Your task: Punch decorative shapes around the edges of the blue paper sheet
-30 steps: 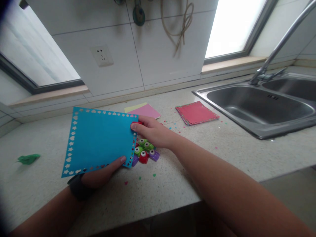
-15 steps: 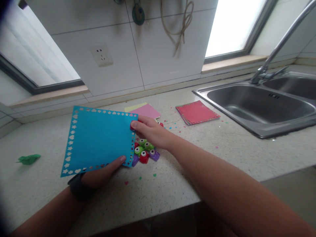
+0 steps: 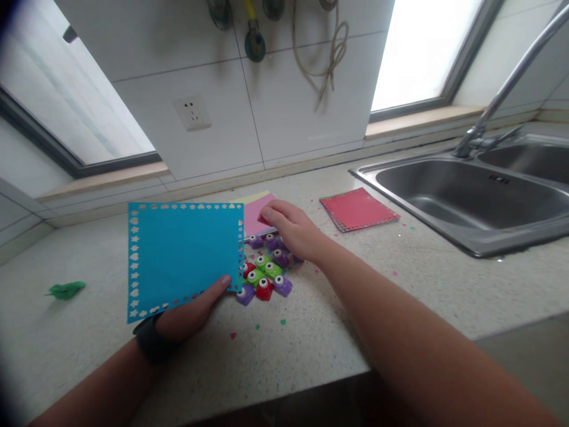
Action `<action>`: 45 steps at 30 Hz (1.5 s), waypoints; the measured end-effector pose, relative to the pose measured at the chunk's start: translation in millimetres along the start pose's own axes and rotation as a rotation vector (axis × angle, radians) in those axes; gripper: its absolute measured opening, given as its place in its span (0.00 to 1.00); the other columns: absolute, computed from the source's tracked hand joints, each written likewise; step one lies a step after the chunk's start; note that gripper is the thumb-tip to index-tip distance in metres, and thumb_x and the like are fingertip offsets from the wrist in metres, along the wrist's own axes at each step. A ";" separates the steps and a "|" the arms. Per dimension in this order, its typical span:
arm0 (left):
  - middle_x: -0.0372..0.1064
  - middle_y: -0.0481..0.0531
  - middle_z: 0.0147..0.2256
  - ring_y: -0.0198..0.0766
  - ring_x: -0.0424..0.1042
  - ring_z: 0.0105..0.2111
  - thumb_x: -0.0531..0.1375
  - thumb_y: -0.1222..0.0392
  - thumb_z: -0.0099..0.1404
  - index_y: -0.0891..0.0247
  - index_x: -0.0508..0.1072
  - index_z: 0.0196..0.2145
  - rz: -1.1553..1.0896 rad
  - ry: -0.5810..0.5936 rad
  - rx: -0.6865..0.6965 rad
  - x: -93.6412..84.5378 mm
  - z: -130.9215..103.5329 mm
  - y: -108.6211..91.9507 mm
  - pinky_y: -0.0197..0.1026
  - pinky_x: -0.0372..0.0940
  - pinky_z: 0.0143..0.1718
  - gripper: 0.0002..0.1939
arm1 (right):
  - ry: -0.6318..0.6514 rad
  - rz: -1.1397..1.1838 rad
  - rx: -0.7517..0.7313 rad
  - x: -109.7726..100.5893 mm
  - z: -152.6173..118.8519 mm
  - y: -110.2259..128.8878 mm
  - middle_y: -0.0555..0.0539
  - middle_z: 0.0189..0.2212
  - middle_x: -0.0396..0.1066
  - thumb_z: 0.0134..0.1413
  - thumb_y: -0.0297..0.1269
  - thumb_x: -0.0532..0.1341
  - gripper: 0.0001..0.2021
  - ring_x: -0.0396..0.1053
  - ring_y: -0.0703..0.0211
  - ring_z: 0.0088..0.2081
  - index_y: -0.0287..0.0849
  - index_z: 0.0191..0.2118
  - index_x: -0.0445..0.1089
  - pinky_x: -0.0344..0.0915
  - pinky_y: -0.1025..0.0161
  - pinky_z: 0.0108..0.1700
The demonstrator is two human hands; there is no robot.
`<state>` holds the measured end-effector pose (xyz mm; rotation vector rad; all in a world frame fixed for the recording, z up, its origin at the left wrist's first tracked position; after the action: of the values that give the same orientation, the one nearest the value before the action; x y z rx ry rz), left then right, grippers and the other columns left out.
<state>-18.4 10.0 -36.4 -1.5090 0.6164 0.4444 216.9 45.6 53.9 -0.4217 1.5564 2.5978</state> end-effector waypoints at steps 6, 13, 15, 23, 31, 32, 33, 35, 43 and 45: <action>0.70 0.54 0.59 0.54 0.45 0.70 0.62 0.36 0.58 0.54 0.77 0.49 0.042 -0.033 0.080 -6.6 -2.0 -19.8 0.59 0.30 0.71 0.27 | 0.183 -0.392 -0.031 14.3 -3.9 -6.6 0.42 0.43 0.74 0.62 0.42 0.60 0.13 0.69 0.53 0.42 0.40 0.47 0.73 0.63 0.56 0.46; 0.72 0.52 0.57 0.54 0.47 0.70 0.60 0.34 0.58 0.51 0.78 0.45 0.133 -0.060 0.130 -9.8 -1.6 -26.5 0.58 0.32 0.71 0.26 | 0.366 -0.676 -0.138 33.0 -11.8 -10.9 0.40 0.40 0.77 0.64 0.45 0.60 0.15 0.69 0.49 0.44 0.41 0.47 0.76 0.61 0.55 0.49; 0.72 0.51 0.57 0.54 0.48 0.69 0.60 0.34 0.58 0.51 0.79 0.43 0.126 -0.032 0.124 -8.8 -1.4 -26.9 0.58 0.32 0.71 0.24 | 0.402 -0.744 -0.153 34.3 -12.3 -10.9 0.41 0.37 0.77 0.65 0.47 0.59 0.15 0.70 0.49 0.43 0.42 0.44 0.77 0.60 0.56 0.47; 0.71 0.54 0.58 0.52 0.50 0.69 0.61 0.36 0.59 0.54 0.77 0.49 0.059 -0.022 0.105 -6.4 -0.1 -21.6 0.57 0.31 0.71 0.27 | 0.405 -0.852 -0.168 35.3 -10.1 -13.7 0.42 0.35 0.78 0.68 0.46 0.55 0.17 0.69 0.51 0.40 0.43 0.41 0.78 0.57 0.56 0.44; 0.74 0.54 0.55 0.57 0.55 0.67 0.60 0.35 0.59 0.52 0.79 0.42 0.096 0.029 0.062 -6.4 -2.8 -29.0 0.60 0.36 0.70 0.23 | 0.326 -0.951 -0.166 36.0 -7.3 -20.0 0.41 0.35 0.74 0.69 0.47 0.53 0.20 0.65 0.50 0.41 0.42 0.38 0.79 0.56 0.56 0.45; 0.73 0.54 0.56 0.58 0.54 0.67 0.59 0.36 0.59 0.53 0.79 0.42 0.117 0.016 0.064 -6.8 -2.7 -28.9 0.61 0.36 0.70 0.23 | 0.314 -0.965 -0.156 35.7 -7.0 -20.9 0.41 0.35 0.73 0.69 0.47 0.53 0.20 0.65 0.50 0.41 0.42 0.38 0.79 0.56 0.56 0.45; 0.72 0.54 0.56 0.58 0.53 0.68 0.59 0.36 0.59 0.54 0.79 0.43 0.133 -0.003 0.065 -7.2 -2.4 -28.3 0.61 0.36 0.70 0.24 | 0.304 -0.974 -0.147 35.5 -6.8 -21.8 0.41 0.35 0.73 0.69 0.47 0.53 0.21 0.65 0.50 0.41 0.42 0.38 0.79 0.56 0.56 0.45; 0.72 0.54 0.57 0.55 0.51 0.68 0.59 0.35 0.58 0.54 0.78 0.45 0.138 -0.037 0.076 -7.9 -1.9 -27.4 0.60 0.35 0.71 0.25 | 0.298 -0.981 -0.131 36.0 -6.6 -23.5 0.41 0.34 0.72 0.69 0.48 0.52 0.21 0.65 0.50 0.41 0.42 0.38 0.80 0.56 0.56 0.45; 0.75 0.53 0.53 0.54 0.55 0.67 0.57 0.32 0.58 0.53 0.79 0.39 0.056 0.056 0.048 -7.0 -6.1 -37.2 0.59 0.38 0.71 0.25 | 0.338 -0.972 -0.119 39.3 -8.5 -23.4 0.41 0.34 0.72 0.67 0.50 0.55 0.20 0.65 0.49 0.40 0.43 0.37 0.81 0.56 0.55 0.45; 0.73 0.55 0.56 0.55 0.54 0.67 0.56 0.32 0.59 0.54 0.79 0.40 0.065 0.055 0.032 -6.1 -5.4 -34.9 0.60 0.38 0.71 0.26 | 0.330 -0.973 -0.119 37.4 -7.2 -23.2 0.41 0.34 0.73 0.68 0.48 0.54 0.20 0.65 0.50 0.40 0.43 0.37 0.80 0.56 0.55 0.45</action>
<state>-1.8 4.2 -5.2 -1.4778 0.7148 0.4418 187.3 47.8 20.7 -1.2804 0.8740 1.8855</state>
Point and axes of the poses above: each hand's wrist, its own z-axis towards the middle knuckle, its own x-axis out of the palm, y = z × x, the point moved 7 cm from there along z, towards the middle knuckle
